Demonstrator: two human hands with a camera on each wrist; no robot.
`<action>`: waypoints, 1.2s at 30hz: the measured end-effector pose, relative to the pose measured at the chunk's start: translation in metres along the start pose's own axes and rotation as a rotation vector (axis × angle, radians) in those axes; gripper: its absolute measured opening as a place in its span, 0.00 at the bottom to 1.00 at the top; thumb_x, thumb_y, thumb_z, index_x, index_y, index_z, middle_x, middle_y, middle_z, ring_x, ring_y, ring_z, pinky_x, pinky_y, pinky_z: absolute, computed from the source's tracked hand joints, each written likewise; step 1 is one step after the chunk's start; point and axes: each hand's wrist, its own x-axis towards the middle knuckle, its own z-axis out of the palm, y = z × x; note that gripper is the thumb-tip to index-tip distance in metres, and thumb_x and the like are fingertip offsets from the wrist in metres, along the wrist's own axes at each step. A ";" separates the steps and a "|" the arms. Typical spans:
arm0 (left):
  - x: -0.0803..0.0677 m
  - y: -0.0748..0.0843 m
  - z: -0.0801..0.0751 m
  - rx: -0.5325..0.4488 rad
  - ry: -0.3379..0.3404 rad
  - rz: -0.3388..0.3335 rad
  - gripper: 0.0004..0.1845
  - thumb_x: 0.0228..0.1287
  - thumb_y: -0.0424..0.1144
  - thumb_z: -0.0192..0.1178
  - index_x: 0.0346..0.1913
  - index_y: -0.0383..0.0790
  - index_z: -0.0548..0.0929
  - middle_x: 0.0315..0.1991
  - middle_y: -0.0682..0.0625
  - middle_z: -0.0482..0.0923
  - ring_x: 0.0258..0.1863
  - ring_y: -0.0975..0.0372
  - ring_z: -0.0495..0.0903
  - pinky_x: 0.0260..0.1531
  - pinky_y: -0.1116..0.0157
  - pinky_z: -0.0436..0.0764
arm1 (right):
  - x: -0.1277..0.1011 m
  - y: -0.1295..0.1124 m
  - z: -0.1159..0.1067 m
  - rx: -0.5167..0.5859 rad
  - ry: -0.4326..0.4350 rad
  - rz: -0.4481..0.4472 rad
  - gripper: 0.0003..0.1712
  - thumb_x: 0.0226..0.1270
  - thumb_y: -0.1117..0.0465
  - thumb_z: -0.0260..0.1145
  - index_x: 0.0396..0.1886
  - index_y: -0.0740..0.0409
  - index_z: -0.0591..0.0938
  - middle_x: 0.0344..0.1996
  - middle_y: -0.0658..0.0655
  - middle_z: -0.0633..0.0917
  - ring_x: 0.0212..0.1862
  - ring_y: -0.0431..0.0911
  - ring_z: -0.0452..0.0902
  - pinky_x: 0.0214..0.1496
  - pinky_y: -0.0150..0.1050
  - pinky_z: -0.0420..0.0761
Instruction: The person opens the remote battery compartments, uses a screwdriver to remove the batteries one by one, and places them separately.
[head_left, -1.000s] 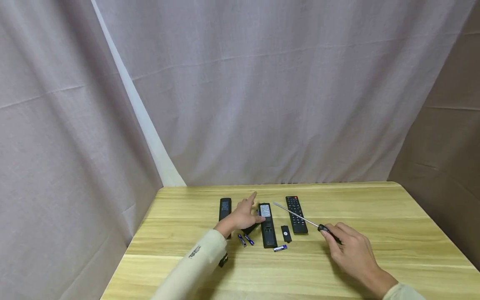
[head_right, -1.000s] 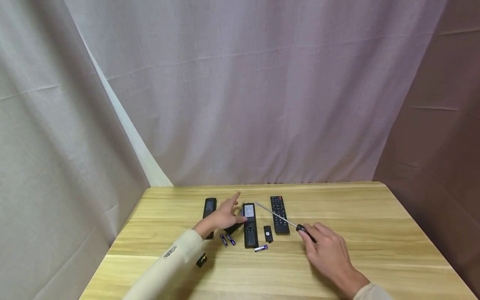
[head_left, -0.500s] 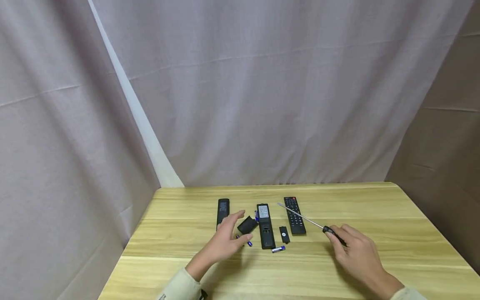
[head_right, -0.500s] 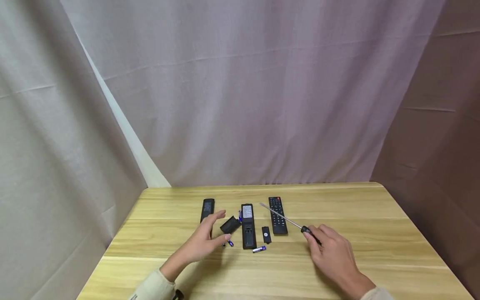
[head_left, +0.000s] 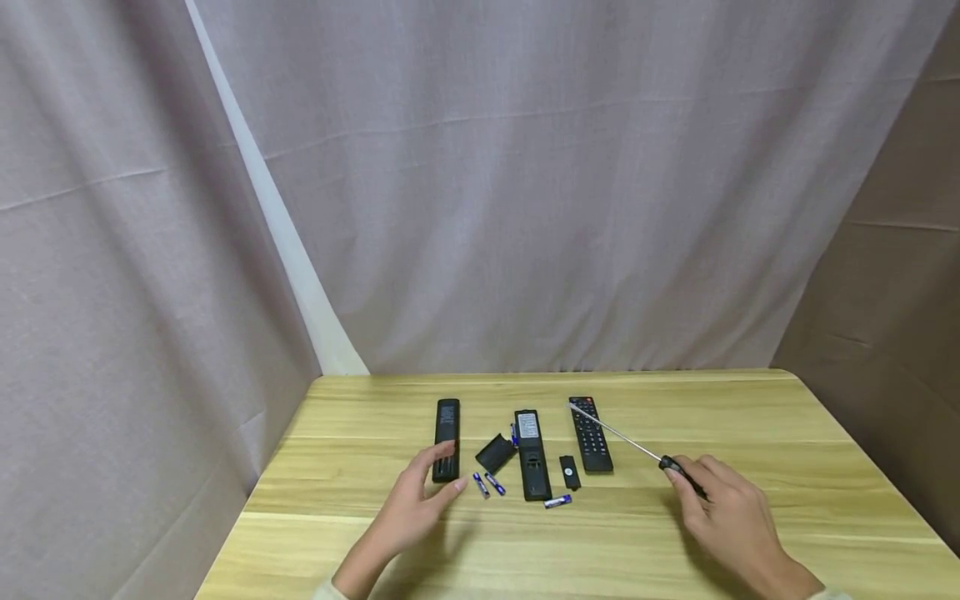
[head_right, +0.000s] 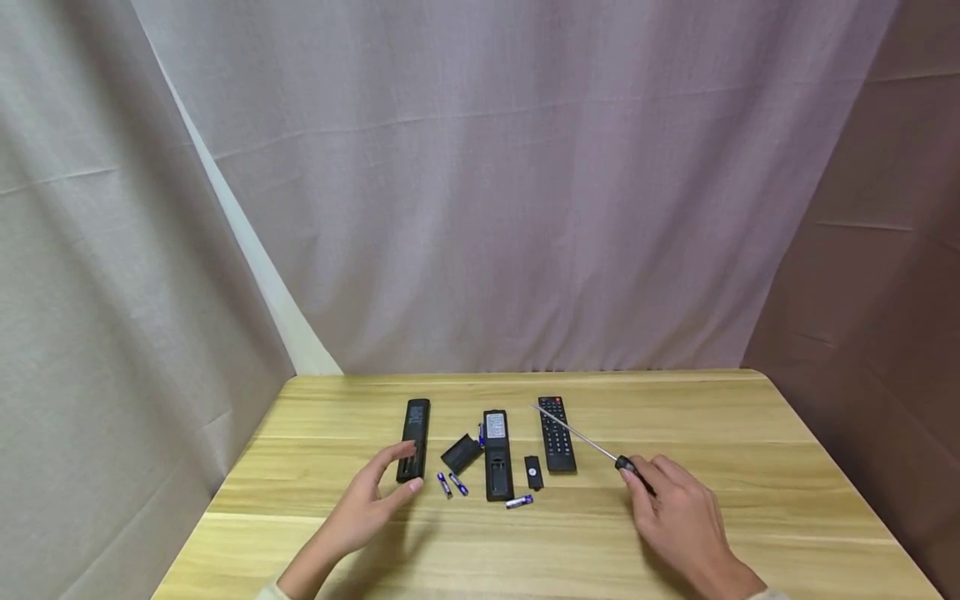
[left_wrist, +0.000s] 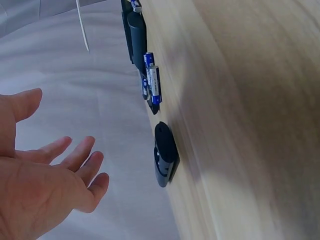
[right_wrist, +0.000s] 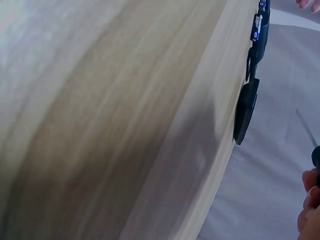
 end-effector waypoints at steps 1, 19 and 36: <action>0.000 0.000 0.000 -0.004 -0.002 -0.005 0.33 0.76 0.45 0.66 0.76 0.35 0.71 0.75 0.38 0.75 0.79 0.38 0.69 0.81 0.33 0.65 | 0.000 0.000 -0.001 -0.011 -0.004 0.019 0.09 0.59 0.63 0.75 0.38 0.64 0.91 0.24 0.49 0.83 0.24 0.30 0.66 0.19 0.27 0.70; 0.007 -0.004 0.003 0.009 0.014 -0.014 0.34 0.77 0.49 0.64 0.77 0.36 0.71 0.75 0.38 0.75 0.78 0.39 0.70 0.81 0.35 0.67 | 0.005 0.024 -0.001 -0.152 -0.418 0.467 0.15 0.78 0.59 0.64 0.50 0.66 0.88 0.34 0.61 0.88 0.32 0.54 0.84 0.23 0.49 0.79; 0.012 0.001 0.006 -0.011 -0.004 -0.004 0.32 0.78 0.48 0.64 0.76 0.34 0.71 0.73 0.36 0.76 0.75 0.40 0.73 0.79 0.38 0.71 | 0.025 0.032 0.027 -0.174 -0.721 0.491 0.20 0.73 0.57 0.67 0.16 0.50 0.83 0.19 0.51 0.83 0.25 0.46 0.72 0.21 0.43 0.73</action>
